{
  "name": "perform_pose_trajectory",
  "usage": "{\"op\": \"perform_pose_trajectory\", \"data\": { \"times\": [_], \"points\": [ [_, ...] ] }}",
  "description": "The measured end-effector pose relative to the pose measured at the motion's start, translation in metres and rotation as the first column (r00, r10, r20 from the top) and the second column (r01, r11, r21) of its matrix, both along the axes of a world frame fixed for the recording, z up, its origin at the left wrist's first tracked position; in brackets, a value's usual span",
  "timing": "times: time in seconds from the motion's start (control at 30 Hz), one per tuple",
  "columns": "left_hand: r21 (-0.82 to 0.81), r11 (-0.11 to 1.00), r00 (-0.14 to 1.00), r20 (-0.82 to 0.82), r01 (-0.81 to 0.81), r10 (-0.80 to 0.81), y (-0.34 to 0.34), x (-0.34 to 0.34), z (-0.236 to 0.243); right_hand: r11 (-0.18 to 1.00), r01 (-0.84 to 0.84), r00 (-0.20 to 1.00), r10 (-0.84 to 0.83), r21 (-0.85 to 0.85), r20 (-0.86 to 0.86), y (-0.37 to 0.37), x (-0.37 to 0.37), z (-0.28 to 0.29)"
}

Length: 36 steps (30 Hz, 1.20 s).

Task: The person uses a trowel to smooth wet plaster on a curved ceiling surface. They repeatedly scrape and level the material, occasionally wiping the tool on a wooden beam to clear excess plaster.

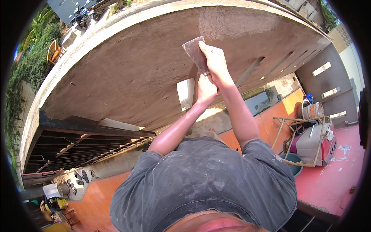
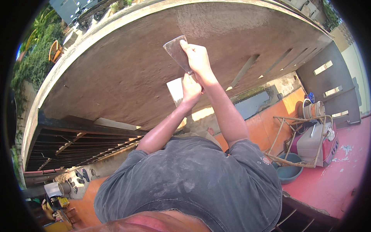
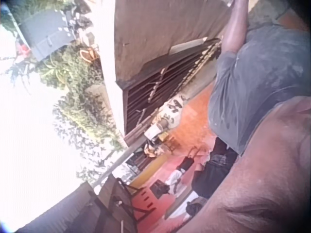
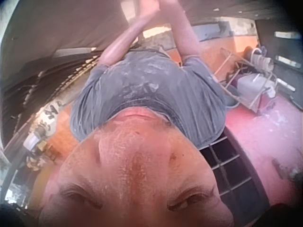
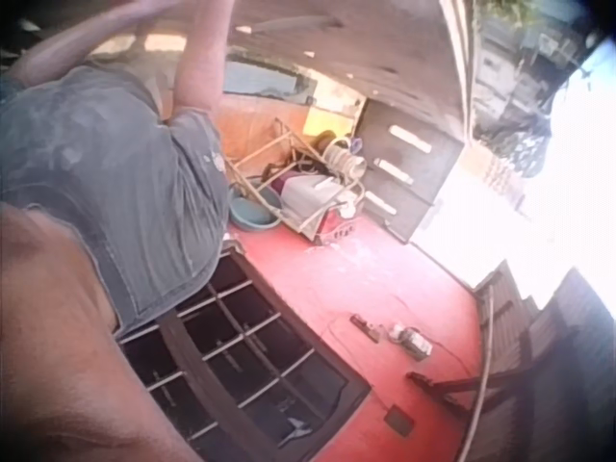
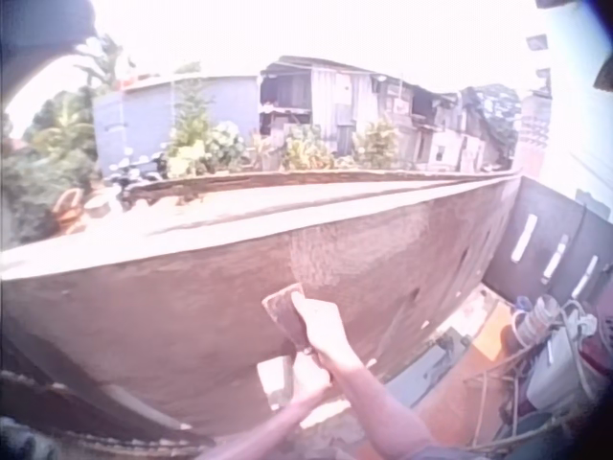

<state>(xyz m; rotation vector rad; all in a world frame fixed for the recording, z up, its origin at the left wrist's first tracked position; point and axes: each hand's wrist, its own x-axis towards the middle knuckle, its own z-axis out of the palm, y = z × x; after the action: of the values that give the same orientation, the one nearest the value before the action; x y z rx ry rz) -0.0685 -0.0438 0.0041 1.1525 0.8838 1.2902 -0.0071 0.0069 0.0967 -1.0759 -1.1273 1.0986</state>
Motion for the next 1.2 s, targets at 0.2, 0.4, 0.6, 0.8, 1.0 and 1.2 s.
{"op": "perform_pose_trajectory", "data": {
  "times": [0.2,0.4,0.6,0.8,1.0,1.2],
  "points": [
    [-0.040,0.993,0.979,0.174,0.115,-0.106,0.008,0.002,0.013,0.974,0.083,0.975,-0.122,0.209,0.183,0.016,0.001,0.008],
    [-0.027,0.989,0.944,0.305,0.143,-0.129,-0.002,0.012,0.011,0.995,0.044,0.982,-0.059,0.085,0.180,0.011,0.005,0.005],
    [-0.093,0.993,0.961,0.274,0.072,-0.044,0.001,0.015,0.012,0.983,0.101,0.968,-0.133,0.156,0.212,0.008,0.001,0.006],
    [-0.016,0.997,0.931,0.359,0.074,-0.063,0.006,0.013,0.009,0.978,0.120,0.968,-0.154,0.170,0.198,0.011,-0.003,0.005],
    [-0.045,0.996,0.939,0.338,0.079,-0.059,0.008,0.015,0.000,0.970,0.135,0.948,-0.186,0.202,0.257,0.010,-0.003,0.007],
    [0.080,0.997,0.931,0.365,0.000,-0.029,0.016,0.015,0.017,0.957,0.125,0.948,-0.193,0.261,0.254,0.013,-0.008,0.026]
  ]
}}
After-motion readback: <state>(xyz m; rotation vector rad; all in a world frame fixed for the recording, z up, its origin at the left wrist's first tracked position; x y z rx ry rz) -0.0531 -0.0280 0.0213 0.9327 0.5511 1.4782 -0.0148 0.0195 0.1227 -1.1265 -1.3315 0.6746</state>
